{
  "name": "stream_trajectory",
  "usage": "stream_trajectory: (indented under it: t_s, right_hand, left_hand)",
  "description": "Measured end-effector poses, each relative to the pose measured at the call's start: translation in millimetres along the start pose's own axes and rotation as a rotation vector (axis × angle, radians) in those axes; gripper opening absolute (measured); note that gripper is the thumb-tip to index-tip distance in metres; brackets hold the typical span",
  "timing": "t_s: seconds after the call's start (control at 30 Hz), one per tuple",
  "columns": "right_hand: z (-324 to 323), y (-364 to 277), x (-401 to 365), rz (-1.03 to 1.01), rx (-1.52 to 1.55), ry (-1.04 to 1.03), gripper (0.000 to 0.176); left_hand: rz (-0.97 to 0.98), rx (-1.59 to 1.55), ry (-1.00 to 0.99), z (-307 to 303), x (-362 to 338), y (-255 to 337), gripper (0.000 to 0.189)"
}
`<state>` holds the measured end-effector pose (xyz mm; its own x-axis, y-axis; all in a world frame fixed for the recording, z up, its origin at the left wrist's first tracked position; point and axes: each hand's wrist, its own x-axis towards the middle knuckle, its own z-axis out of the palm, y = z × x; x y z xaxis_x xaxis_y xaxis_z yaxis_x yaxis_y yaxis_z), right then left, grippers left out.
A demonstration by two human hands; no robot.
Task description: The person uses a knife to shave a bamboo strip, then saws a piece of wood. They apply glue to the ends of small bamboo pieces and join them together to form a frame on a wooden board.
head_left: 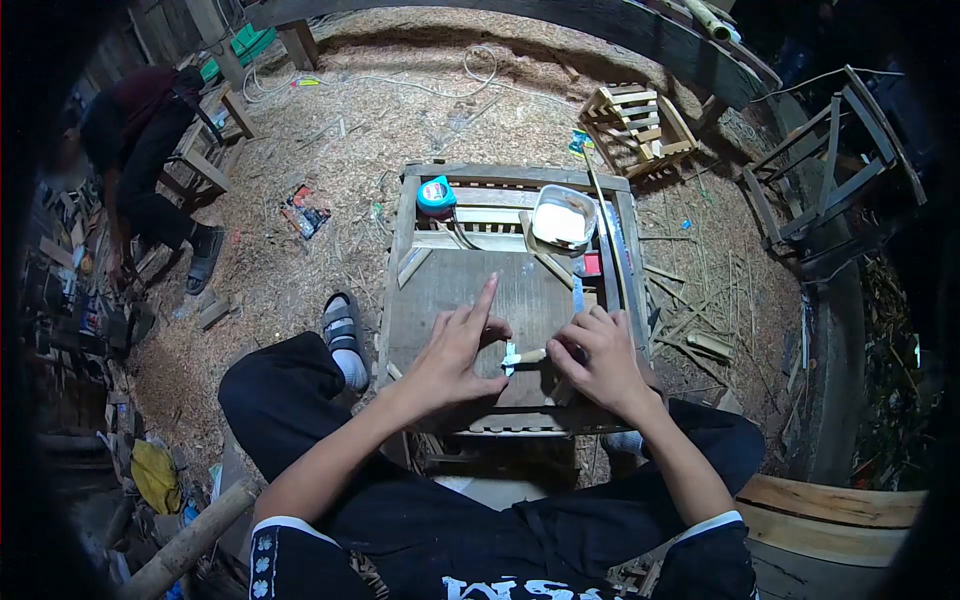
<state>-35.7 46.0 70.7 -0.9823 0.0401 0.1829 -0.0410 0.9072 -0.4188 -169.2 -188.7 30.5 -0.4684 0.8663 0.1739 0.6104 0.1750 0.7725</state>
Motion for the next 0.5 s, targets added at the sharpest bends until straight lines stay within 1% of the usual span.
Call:
stream_trajectory:
  t_s: [0.07,0.13,0.3,0.37,0.5]
  right_hand:
    - [2.3,1.5,-0.8,0.003,-0.007,-0.023,0.018]
    - [3.5,4.5,1.7,0.054,0.023,0.033,0.018]
    - [0.3,0.4,1.4,0.058,0.05,-0.001,0.02]
    - [4.9,2.7,1.0,0.023,0.008,0.023,0.019]
    - [-0.3,5.1,3.5,0.058,0.041,0.036,0.018]
  left_hand:
    - [0.01,0.026,0.006,-0.8,-0.3,3.3,0.133]
    - [0.012,0.033,0.007,0.3,-1.0,2.8,0.133]
    - [0.011,0.042,0.011,0.1,-0.3,0.4,0.133]
    - [0.006,0.037,-0.001,-0.7,-0.7,2.8,0.133]
    - [0.022,0.046,0.018,-0.8,-1.8,2.6,0.133]
